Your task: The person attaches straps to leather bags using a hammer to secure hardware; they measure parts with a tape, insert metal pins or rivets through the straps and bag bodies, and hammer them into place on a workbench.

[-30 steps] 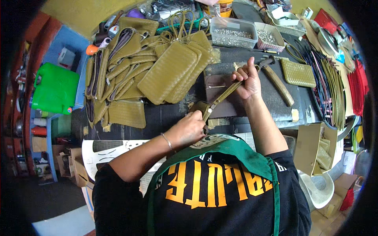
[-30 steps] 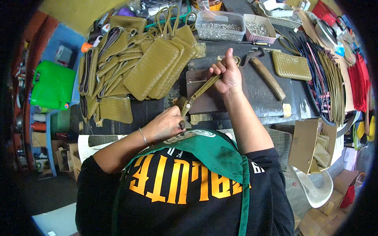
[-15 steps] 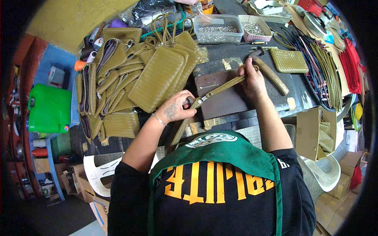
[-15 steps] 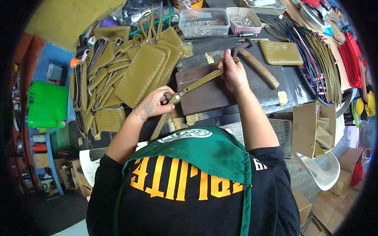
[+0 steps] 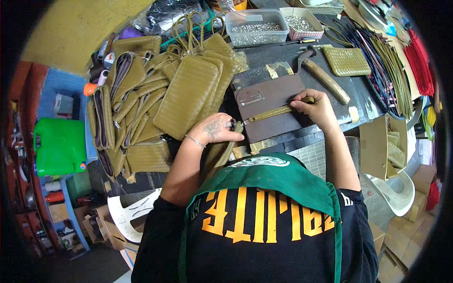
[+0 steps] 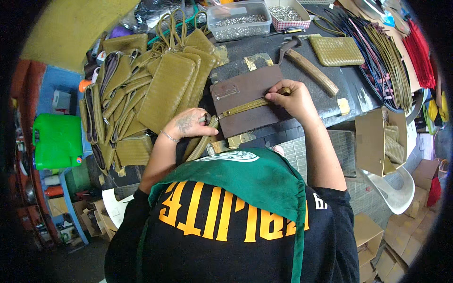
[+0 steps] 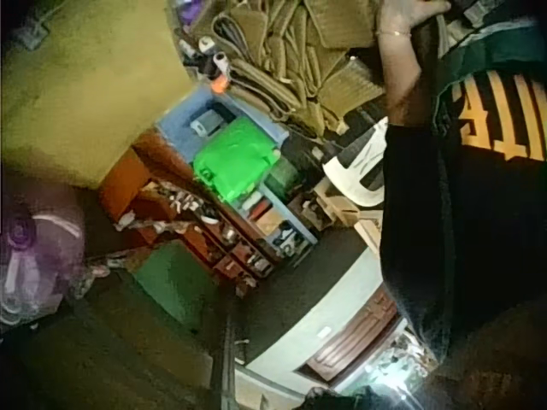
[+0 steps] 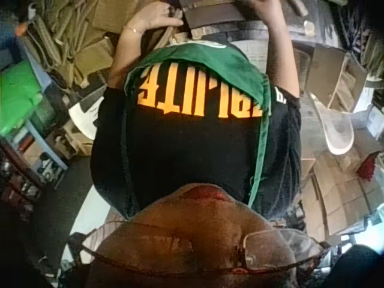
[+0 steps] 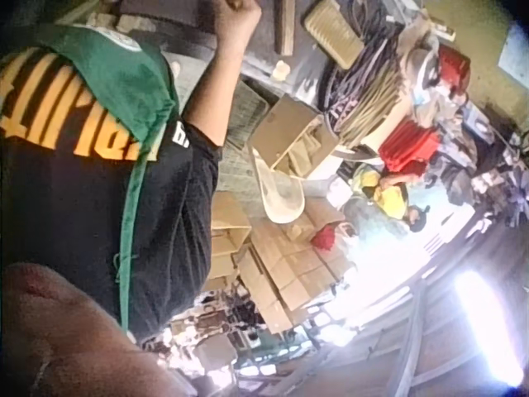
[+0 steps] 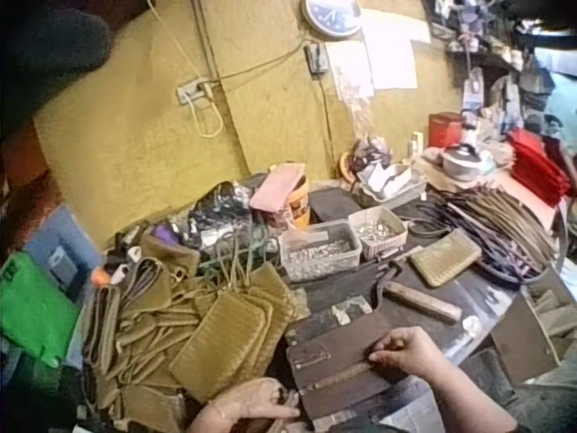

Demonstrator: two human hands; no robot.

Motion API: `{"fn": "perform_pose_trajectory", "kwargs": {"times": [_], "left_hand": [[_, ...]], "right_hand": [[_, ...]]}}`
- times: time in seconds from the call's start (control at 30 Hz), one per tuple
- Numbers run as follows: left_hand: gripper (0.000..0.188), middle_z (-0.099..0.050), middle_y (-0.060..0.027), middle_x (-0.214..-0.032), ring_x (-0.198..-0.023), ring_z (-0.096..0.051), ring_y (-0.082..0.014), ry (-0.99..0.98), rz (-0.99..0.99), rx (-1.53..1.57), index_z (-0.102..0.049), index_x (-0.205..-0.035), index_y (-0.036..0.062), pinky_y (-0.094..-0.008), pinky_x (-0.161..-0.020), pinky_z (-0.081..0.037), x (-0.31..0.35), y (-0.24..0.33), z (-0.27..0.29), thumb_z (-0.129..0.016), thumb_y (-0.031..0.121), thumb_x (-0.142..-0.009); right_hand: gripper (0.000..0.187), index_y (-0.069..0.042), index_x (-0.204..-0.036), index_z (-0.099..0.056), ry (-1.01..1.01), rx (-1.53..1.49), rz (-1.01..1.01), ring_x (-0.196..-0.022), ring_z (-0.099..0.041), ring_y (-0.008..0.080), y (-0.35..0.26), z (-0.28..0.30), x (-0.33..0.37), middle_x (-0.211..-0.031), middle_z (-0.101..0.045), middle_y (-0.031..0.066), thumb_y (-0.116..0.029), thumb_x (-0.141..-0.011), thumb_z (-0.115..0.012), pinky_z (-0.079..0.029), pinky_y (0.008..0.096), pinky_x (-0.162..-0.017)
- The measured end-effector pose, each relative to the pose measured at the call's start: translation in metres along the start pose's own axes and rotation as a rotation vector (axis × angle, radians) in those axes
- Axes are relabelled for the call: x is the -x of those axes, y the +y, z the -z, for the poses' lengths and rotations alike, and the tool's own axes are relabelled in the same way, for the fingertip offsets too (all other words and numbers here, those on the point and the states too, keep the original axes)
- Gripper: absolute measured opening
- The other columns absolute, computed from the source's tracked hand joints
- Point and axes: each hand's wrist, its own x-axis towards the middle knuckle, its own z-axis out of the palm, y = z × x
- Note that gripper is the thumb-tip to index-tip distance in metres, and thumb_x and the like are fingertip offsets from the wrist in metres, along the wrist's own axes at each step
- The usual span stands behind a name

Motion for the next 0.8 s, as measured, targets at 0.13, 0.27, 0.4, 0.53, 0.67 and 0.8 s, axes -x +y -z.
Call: {"fn": "perform_pose_trajectory", "kwargs": {"times": [0.13,0.27,0.4,0.53,0.67,0.8], "left_hand": [[0.05,-0.048,-0.0122,-0.065,-0.059,-0.05,-0.0241,0.161,-0.059,-0.089,-0.051,-0.06,-0.0004,-0.0326,-0.051,-0.04,0.004,0.008,-0.006,-0.071,0.045,-0.058],[0.024,-0.048,-0.008,-0.077,-0.061,-0.049,-0.0165,0.471,-0.309,0.199,-0.053,-0.07,-0.0017,-0.0251,-0.05,-0.043,-0.009,0.026,-0.018,-0.071,0.014,-0.063],[0.013,-0.05,-0.007,-0.076,-0.059,-0.051,-0.014,0.505,-0.346,0.213,-0.053,-0.072,-0.0023,-0.0225,-0.05,-0.046,-0.015,0.027,-0.024,-0.065,-0.002,-0.066],[0.014,-0.053,-0.0072,-0.073,-0.056,-0.052,-0.0136,0.539,-0.339,0.22,-0.054,-0.072,-0.0019,-0.0237,-0.049,-0.046,-0.016,0.02,-0.024,-0.066,0.001,-0.065],[0.013,-0.053,-0.0071,-0.073,-0.057,-0.052,-0.0133,0.532,-0.339,0.209,-0.055,-0.072,-0.0018,-0.0234,-0.049,-0.046,-0.016,0.023,-0.024,-0.065,0.001,-0.065],[0.012,-0.053,-0.007,-0.073,-0.058,-0.052,-0.013,0.534,-0.342,0.209,-0.055,-0.074,-0.0016,-0.0231,-0.049,-0.045,-0.013,0.02,-0.021,-0.064,0.0,-0.066]], "right_hand": [[0.012,-0.003,-0.073,-0.061,0.08,0.178,0.086,-0.063,-0.055,0.0094,0.004,-0.001,0.002,-0.067,-0.061,0.0036,-0.009,-0.068,-0.07,-0.043,0.0238,-0.06],[0.014,-0.001,-0.076,-0.058,0.056,0.185,0.058,-0.064,-0.055,0.0072,0.005,0.0,0.0,-0.07,-0.062,0.0038,-0.007,-0.071,-0.068,-0.043,0.0202,-0.06],[0.016,-0.005,-0.076,-0.059,0.115,0.436,0.258,-0.076,-0.056,0.0162,0.001,-0.001,-0.003,-0.082,-0.061,0.0057,-0.008,-0.065,-0.07,-0.044,0.0264,-0.066],[0.02,-0.015,-0.082,-0.063,0.176,1.0,0.769,-0.099,-0.047,0.0247,-0.033,-0.032,0.008,-0.104,-0.053,0.0015,-0.014,-0.063,-0.061,-0.033,0.0448,-0.089],[0.021,-0.014,-0.082,-0.064,-0.182,0.786,0.778,-0.099,-0.049,0.0221,-0.015,-0.05,0.008,-0.097,-0.058,-0.0002,-0.009,-0.062,-0.062,-0.032,0.0431,-0.093],[0.024,-0.012,-0.082,-0.064,-0.189,0.674,0.817,-0.094,-0.052,0.0223,-0.003,-0.045,-0.003,-0.094,-0.059,0.0004,-0.005,-0.059,-0.062,-0.034,0.0407,-0.09]]}}
